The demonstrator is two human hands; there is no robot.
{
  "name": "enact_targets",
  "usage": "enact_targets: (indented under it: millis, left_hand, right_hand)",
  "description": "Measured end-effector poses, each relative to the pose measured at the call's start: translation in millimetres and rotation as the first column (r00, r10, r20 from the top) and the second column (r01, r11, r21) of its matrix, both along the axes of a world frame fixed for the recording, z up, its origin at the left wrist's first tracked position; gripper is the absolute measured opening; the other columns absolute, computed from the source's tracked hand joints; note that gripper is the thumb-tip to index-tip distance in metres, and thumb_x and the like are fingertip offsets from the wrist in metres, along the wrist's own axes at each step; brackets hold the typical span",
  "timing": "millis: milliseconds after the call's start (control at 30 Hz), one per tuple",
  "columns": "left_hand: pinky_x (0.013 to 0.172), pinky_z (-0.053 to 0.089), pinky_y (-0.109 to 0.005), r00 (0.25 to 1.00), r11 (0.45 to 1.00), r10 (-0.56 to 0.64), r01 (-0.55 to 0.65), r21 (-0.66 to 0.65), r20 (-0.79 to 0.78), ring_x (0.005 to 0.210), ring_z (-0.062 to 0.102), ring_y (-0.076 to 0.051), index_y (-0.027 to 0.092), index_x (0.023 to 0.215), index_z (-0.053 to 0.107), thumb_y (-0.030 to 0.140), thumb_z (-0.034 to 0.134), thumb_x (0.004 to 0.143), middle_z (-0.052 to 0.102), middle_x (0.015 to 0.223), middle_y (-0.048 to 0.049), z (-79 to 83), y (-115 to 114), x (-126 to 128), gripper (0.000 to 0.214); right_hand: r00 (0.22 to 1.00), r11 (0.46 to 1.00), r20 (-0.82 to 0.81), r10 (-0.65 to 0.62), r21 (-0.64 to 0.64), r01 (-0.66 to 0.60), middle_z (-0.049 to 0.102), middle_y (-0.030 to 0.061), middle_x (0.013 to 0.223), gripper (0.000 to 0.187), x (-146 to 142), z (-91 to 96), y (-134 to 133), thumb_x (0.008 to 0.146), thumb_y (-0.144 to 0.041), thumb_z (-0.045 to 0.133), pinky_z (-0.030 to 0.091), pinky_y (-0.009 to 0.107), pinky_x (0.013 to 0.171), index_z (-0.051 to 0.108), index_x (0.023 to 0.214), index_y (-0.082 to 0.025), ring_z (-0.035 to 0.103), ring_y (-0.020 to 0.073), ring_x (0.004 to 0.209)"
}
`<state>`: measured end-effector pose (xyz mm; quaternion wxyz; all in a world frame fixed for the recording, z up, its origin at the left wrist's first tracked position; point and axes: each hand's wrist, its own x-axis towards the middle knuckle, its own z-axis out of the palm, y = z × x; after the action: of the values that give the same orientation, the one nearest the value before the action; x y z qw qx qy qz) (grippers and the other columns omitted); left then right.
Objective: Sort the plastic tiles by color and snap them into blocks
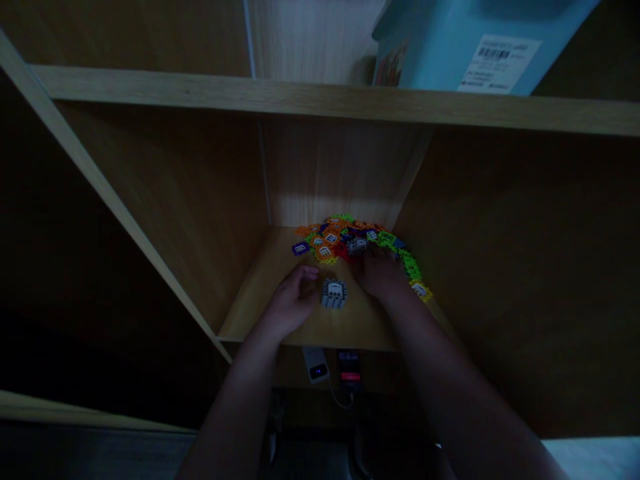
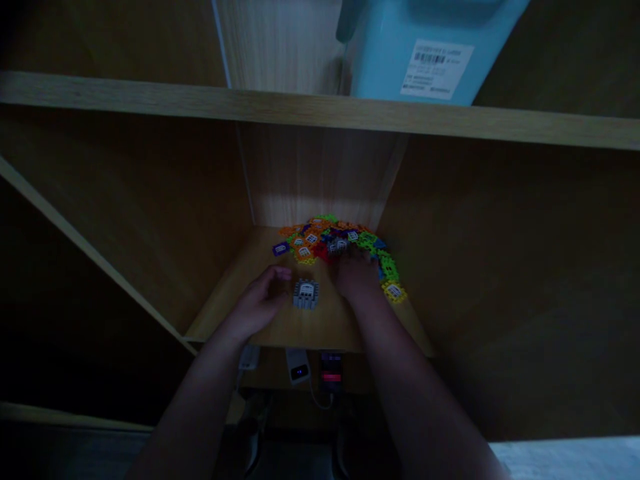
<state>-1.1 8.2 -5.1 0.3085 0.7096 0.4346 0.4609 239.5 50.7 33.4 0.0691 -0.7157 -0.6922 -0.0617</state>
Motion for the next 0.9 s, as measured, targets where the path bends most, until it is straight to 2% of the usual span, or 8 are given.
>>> enact_targets:
  millis: [167,267,333,400,500,600,733,900]
  left_hand:
    - [0.118,0.052,-0.052,1.0,1.0,0.018,-0.018,-0.008,0.001,0.126,0.07,-0.027,0.021,0.119,0.068,0.005,0.062,0.087,0.075,0.129,-0.0098,2.9,0,0,0.036]
    - [0.116,0.054,-0.052,0.999,0.999,0.041,-0.041,-0.008,0.005,0.125,0.072,-0.027,0.021,0.117,0.07,0.004,0.063,0.088,0.076,0.128,-0.0094,4.7,0,1,0.035]
    - [0.114,0.055,-0.051,0.998,0.998,0.063,-0.063,0.003,0.012,0.124,0.073,-0.027,0.022,0.117,0.071,0.005,0.064,0.089,0.078,0.126,-0.0085,5.2,-1,1,0.034]
    - [0.112,0.057,-0.049,0.996,0.996,0.081,-0.082,0.028,0.024,0.121,0.074,-0.026,0.023,0.117,0.072,0.006,0.065,0.09,0.078,0.125,-0.0076,5.9,-2,0,0.032]
    - [0.107,0.059,-0.046,0.995,0.992,0.095,-0.098,0.084,0.038,0.118,0.075,-0.025,0.023,0.116,0.073,0.009,0.066,0.094,0.079,0.121,-0.0062,9.0,-6,0,0.027]
    - [0.099,0.06,-0.041,0.994,0.982,0.103,-0.109,0.152,0.049,0.112,0.075,-0.024,0.024,0.114,0.075,0.018,0.068,0.1,0.08,0.116,-0.0052,15.7,-12,2,0.017]
    - [0.094,0.06,-0.037,0.995,0.961,0.059,-0.079,0.266,0.081,0.102,0.075,-0.021,0.026,0.115,0.077,0.024,0.076,0.1,0.079,0.109,-0.0042,23.1,-20,8,0.015]
    - [0.09,0.059,-0.034,0.997,0.908,0.016,-0.044,0.416,0.071,0.093,0.073,-0.018,0.03,0.139,0.07,0.023,0.081,0.098,0.077,0.102,-0.0018,22.6,-26,16,0.043]
  right_hand:
    - [0.988,0.972,-0.135,0.07,0.231,-0.037,0.064,0.0259,0.151,0.047,8,2.4,-3,0.102,-0.029,0.056,0.047,0.064,0.117,0.069,0.141,-0.008,0.055,0.0461,0.142]
    - [0.903,0.856,-0.34,0.263,0.514,-0.056,0.073,0.0219,0.139,0.039,13,5.6,-13,0.102,-0.029,0.057,0.05,0.058,0.118,0.075,0.131,-0.012,0.065,0.0383,0.133]
    - [0.787,0.768,-0.475,0.394,0.64,0.002,0.076,0.0172,0.134,0.032,14,3.4,-26,0.102,-0.034,0.061,0.053,0.056,0.116,0.078,0.125,-0.018,0.07,0.0342,0.128]
    - [0.609,0.742,-0.624,0.489,0.665,0.085,0.077,0.0131,0.133,0.029,12,-3.7,-41,0.101,-0.04,0.067,0.057,0.054,0.112,0.079,0.121,-0.023,0.072,0.031,0.125]
    - [0.3,0.798,-0.806,0.51,0.573,0.184,0.081,0.0097,0.127,0.029,7,-18.9,-58,0.097,-0.045,0.076,0.06,0.051,0.107,0.08,0.119,-0.025,0.077,0.0275,0.117]
    - [0.163,0.84,-0.86,0.484,0.509,0.187,0.084,0.0073,0.116,0.028,2,-30.1,-65,0.092,-0.043,0.083,0.063,0.047,0.102,0.082,0.114,-0.026,0.079,0.0248,0.105]
    - [0.171,0.799,-0.817,0.551,0.575,0.175,0.083,0.0051,0.112,0.019,-5,-31.4,-72,0.093,-0.037,0.084,0.063,0.042,0.099,0.082,0.11,-0.027,0.078,0.0213,0.103]
    - [0.429,0.68,-0.624,0.653,0.733,0.031,0.083,0.0038,0.108,0.013,-14,-22.9,-90,0.097,-0.024,0.079,0.065,0.037,0.091,0.077,0.109,-0.028,0.079,0.0209,0.1]
